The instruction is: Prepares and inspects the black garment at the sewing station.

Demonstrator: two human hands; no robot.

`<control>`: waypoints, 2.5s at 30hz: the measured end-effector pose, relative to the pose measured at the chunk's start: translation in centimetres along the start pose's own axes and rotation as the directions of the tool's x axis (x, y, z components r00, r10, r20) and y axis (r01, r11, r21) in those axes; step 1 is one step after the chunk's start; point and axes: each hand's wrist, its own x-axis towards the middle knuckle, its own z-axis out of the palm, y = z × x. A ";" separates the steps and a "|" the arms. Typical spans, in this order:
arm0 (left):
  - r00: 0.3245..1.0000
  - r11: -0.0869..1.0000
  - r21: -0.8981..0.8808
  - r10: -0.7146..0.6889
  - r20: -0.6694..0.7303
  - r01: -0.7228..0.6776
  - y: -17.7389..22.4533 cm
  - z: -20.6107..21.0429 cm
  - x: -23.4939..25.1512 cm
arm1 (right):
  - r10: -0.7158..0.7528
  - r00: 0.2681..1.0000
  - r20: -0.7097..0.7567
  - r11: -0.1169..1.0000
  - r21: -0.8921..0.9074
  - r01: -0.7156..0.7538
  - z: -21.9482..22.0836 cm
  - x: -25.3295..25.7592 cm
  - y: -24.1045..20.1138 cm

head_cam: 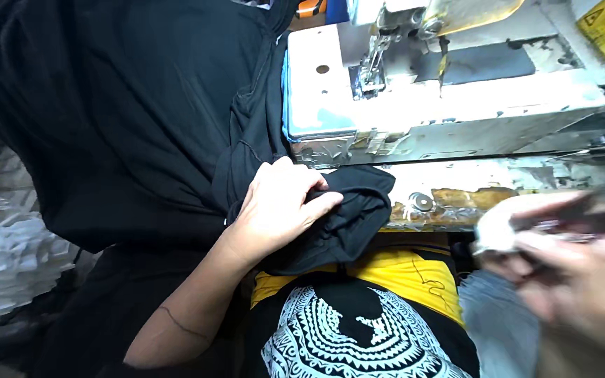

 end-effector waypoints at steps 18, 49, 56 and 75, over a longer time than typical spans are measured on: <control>0.975 0.722 -0.690 -0.189 -0.118 0.057 -2.3 -0.3 -2.1 | 0.328 0.937 -0.120 0.896 0.353 -0.269 7.1 7.0 3.1; 0.692 0.974 0.187 0.223 -0.687 -0.128 -0.9 -7.4 2.5 | -0.416 0.909 -0.017 0.582 -0.773 0.252 9.7 7.3 3.9; 0.661 0.966 0.112 -0.073 -0.747 0.233 -8.1 0.0 -5.8 | -0.543 0.828 -0.143 0.618 -0.735 0.279 7.8 5.8 7.9; 0.872 0.957 0.023 0.275 -0.405 -0.291 2.5 1.5 -3.1 | -0.499 0.862 -0.094 0.827 -0.351 0.440 7.3 5.2 6.1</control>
